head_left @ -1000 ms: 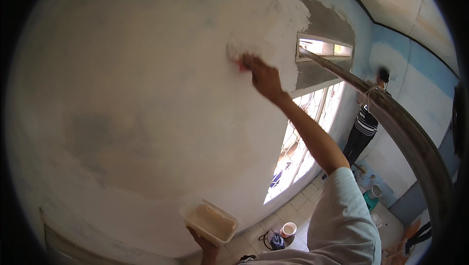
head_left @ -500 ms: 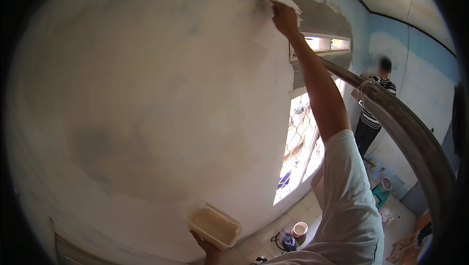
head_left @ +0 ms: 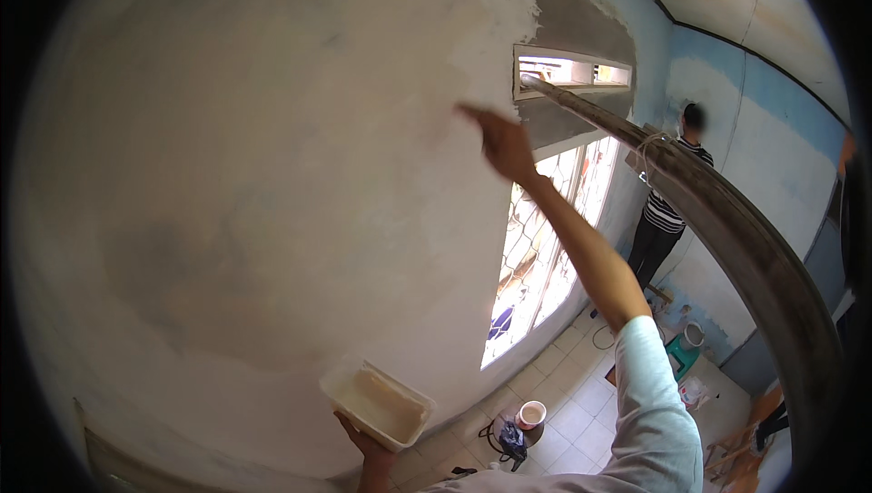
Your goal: The person applies plaster to a wall and ceiling using a putty knife, repeatedly loading the tool from a container and smoothing the mixture onto the surfaces.
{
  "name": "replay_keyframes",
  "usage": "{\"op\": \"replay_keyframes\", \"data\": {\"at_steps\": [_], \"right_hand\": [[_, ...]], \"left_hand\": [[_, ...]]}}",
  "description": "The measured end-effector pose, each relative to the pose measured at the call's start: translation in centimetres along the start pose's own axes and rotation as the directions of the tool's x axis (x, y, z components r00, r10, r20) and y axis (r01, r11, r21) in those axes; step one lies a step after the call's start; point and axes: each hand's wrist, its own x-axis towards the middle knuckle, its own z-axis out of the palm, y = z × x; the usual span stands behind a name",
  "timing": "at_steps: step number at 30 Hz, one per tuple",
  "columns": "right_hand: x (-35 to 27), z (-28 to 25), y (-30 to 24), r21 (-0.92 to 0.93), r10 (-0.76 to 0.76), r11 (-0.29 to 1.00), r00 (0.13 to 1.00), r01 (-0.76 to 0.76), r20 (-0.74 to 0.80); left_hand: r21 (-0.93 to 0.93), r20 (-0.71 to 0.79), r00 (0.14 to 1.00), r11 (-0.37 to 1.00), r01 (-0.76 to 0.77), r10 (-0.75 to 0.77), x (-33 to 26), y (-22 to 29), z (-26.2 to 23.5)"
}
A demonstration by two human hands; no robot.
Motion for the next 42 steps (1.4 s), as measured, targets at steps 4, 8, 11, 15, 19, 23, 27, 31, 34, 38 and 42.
{"op": "replay_keyframes", "data": {"at_steps": [4,8,11,15,19,23,27,31,34,38,42], "right_hand": [[14.1,-4.0,5.3,-0.174,-0.019,0.982,0.885,-0.070,-0.465],[15.6,-0.5,5.9,-0.329,0.217,0.900,0.949,-0.285,-0.227],[7.8,5.0,4.7,-0.354,-0.112,0.935,0.959,0.013,-0.261],[-7.2,8.9,-4.9,-0.180,0.112,0.980,0.983,-0.085,0.144],[-18.8,6.9,-13.0,0.227,0.297,0.896,0.896,-0.381,0.331],[-29.1,6.5,-19.1,0.594,0.748,0.253,0.544,-0.764,0.380],[-26.3,3.6,-27.2,0.647,0.791,-0.131,0.314,-0.751,0.525],[-26.6,1.1,-32.2,0.487,0.721,-0.123,0.260,-0.865,0.643],[-24.1,0.1,-36.0,0.586,0.643,-0.183,0.355,-0.789,0.679],[-24.4,1.9,-38.0,0.402,0.193,0.422,0.513,-0.813,0.836],[-24.5,6.5,-43.1,0.474,0.128,0.455,0.582,-0.754,0.803]], "left_hand": [[-0.026,-0.005,1.000,0.999,0.028,-0.028,0.4,-0.7,-0.2],[-0.069,-0.035,0.998,0.996,0.050,-0.052,-0.4,-0.6,0.5],[0.023,0.014,1.000,1.000,-0.004,0.004,-1.1,-1.1,-0.4],[0.220,-0.037,0.995,0.972,-0.078,0.089,-1.5,0.0,-3.1],[0.009,-0.047,0.997,0.998,0.058,-0.057,1.2,1.0,-4.1],[0.002,-0.135,0.989,0.999,0.054,-0.053,2.3,2.1,-4.2],[0.096,-0.158,0.985,0.994,-0.058,0.073,1.4,4.8,-1.8],[0.058,0.032,0.994,0.992,-0.109,0.107,1.0,4.3,-8.7],[0.001,0.080,0.995,0.999,-0.053,0.053,-0.5,4.5,-10.0],[-0.035,0.052,0.996,0.997,-0.065,0.067,-3.1,5.4,-11.9],[-0.030,0.007,0.990,0.989,-0.144,0.144,-4.7,6.6,-13.3]]}}
